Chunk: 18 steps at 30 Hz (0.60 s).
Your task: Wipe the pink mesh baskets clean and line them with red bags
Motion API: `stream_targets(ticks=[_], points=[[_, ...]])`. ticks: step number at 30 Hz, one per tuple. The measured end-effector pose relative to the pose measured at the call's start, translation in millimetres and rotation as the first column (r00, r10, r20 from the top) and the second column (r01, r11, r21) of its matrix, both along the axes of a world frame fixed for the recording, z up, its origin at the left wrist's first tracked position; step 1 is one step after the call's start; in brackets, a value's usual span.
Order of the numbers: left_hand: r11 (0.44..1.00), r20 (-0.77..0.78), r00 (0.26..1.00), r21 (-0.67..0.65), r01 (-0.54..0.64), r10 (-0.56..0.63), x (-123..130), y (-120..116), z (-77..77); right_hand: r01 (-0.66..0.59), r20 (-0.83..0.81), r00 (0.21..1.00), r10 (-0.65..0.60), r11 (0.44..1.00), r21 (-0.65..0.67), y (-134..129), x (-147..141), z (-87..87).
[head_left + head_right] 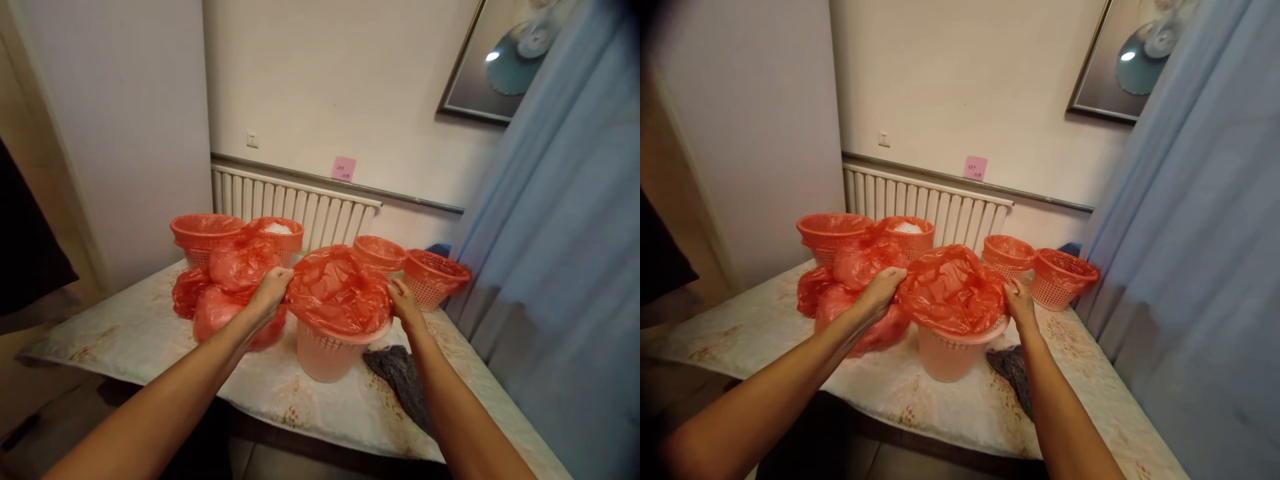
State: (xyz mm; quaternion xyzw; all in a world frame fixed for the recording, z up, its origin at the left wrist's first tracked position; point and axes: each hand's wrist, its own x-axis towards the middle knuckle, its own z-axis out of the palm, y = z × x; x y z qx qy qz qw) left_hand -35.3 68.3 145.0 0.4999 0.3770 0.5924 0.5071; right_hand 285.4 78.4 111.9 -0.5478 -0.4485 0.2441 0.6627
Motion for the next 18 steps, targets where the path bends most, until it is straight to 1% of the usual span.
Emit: stream_targets(ticks=[2, 4, 6, 10, 14, 16, 18], points=[[0.999, -0.024, 0.998, -0.018, 0.05, -0.05, 4, 2, -3.9, -0.093, -0.022, 0.996, 0.092, 0.992, -0.086, -6, -3, 2.1], [0.997, -0.043, 0.997, -0.035, 0.069, -0.071, 7, 4, -6.6, -0.201, -0.062, 0.979, 0.194, 0.967, -0.159, -10, -8, 3.2], [0.996, -0.057, 0.995, -0.043, 0.078, -0.08, 9, 6, -8.9, -0.286, -0.105, 0.957, 0.27, 0.939, -0.193, -12, -15, 2.4], [0.994, -0.054, 0.993, -0.039, 0.103, -0.105, 11, 9, -12.7, -0.382, -0.189, 0.917, 0.35, 0.908, -0.173, -8, -35, -1.5], [0.99, 0.006, 0.991, -0.057, 0.133, -0.132, 6, 11, -15.6, -0.463, -0.274, 0.866, 0.419, 0.878, -0.123, 1, -52, -2.0], [0.983, 0.062, 0.986, -0.085, 0.162, -0.157, 1, 11, -15.9, -0.468, -0.297, 0.857, 0.42, 0.877, -0.11, 3, -55, -1.0], [0.97, 0.128, 0.972, -0.12, 0.211, -0.196, -3, 11, -14.6, -0.443, -0.301, 0.867, 0.399, 0.891, -0.096, 1, -55, 0.7]])
